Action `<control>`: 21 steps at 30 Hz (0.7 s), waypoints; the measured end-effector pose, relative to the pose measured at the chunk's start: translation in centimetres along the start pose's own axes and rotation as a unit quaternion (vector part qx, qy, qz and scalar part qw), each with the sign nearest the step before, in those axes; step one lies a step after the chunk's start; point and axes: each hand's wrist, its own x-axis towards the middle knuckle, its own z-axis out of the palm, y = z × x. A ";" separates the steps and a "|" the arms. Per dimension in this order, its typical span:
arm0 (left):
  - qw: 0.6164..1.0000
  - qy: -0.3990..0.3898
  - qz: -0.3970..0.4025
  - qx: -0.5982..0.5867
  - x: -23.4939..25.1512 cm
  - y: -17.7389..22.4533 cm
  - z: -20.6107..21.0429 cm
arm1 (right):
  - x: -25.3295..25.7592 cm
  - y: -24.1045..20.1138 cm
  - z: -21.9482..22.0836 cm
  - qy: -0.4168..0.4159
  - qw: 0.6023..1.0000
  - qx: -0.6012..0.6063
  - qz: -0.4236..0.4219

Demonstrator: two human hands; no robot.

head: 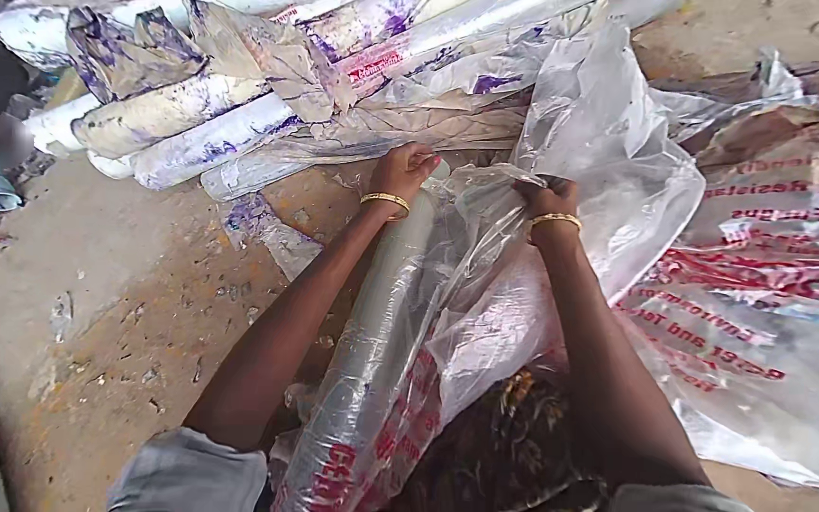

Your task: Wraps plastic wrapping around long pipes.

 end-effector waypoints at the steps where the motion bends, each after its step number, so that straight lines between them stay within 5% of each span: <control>1: 0.998 -0.051 0.024 -0.029 -2.7 -0.2 -0.1 | 0.0 0.0 -0.2 0.004 0.998 0.055 -0.001; 5: 0.977 -0.191 0.081 -0.041 -16.8 -1.0 0.0 | 0.5 -1.5 -1.2 -0.043 0.983 0.174 -0.046; 10: 0.932 -0.256 0.082 0.244 -32.9 -2.0 4.6 | -2.3 -4.3 -1.1 -0.112 0.958 0.018 -0.263; 12: 0.901 -0.189 0.100 0.378 -36.8 -3.3 6.2 | -5.7 -6.7 -0.3 -0.170 0.933 0.007 -0.316; 15: 0.885 -0.058 0.124 0.445 -38.9 -5.4 6.8 | -13.0 -8.9 1.1 -0.302 0.909 -0.015 -0.286; 21: 0.970 0.030 0.080 0.226 -38.9 -6.7 4.2 | -28.5 -4.6 -1.2 -0.443 0.886 -0.072 -0.114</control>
